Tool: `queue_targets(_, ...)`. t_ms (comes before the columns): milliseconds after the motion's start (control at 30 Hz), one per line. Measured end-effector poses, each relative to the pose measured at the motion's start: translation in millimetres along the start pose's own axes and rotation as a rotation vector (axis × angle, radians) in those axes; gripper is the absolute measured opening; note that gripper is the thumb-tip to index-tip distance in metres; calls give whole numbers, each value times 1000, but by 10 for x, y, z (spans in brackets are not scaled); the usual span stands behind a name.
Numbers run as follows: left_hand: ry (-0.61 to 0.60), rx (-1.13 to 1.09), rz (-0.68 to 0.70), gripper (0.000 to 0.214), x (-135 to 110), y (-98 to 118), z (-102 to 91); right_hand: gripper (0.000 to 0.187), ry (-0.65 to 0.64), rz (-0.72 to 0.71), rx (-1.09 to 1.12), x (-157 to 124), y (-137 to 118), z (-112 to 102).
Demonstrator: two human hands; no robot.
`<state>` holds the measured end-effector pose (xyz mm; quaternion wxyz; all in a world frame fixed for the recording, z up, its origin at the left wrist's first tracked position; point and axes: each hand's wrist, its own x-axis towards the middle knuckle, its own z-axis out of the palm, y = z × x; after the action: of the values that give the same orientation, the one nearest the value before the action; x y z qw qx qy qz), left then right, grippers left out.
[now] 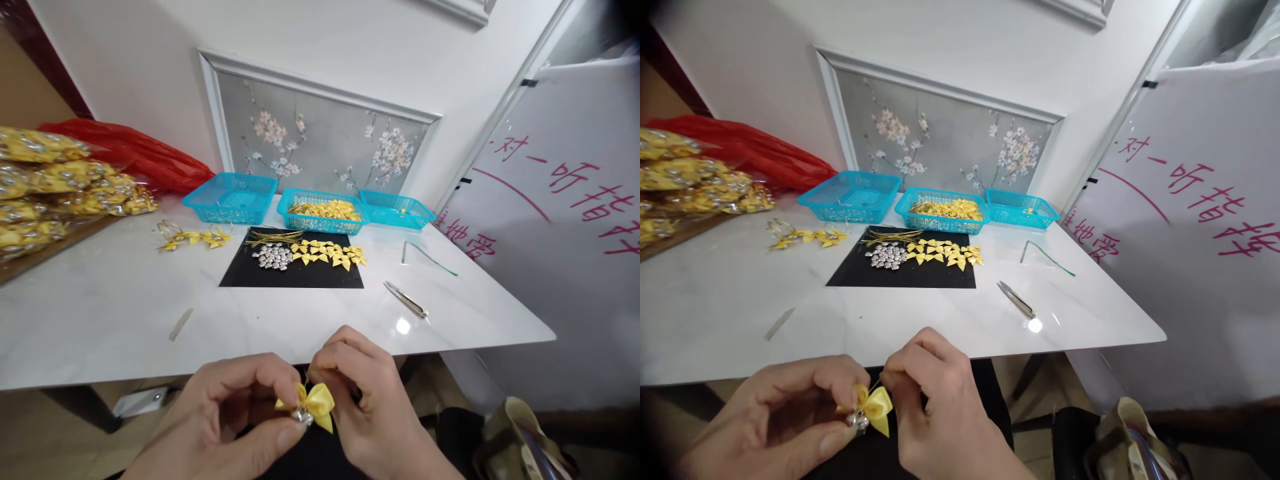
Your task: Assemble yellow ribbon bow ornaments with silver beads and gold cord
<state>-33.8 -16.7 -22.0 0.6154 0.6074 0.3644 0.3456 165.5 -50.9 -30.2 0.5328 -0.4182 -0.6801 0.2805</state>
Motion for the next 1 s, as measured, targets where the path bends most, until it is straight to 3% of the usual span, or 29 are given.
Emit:
queue_targets(133,1,-9,14,15,12,-74,-35,17,-2,24,-4,-19,9,-15)
queue_targets(433,57,-178,-77,23,23,30,93,17,-35,98,5,-9,72,3)
queue_targets(600,-44,-440,-148,28,96,-141,-17,15,-6,173,216,22,135,-59)
queue_targets(800,-117,-783,-249,32,157,-284,8,15,-171,94,311,125,166,-41)
queue_targets(1000,-238,-775,-278,38,202,-274,27,11,-183,94,291,182,183,-36)
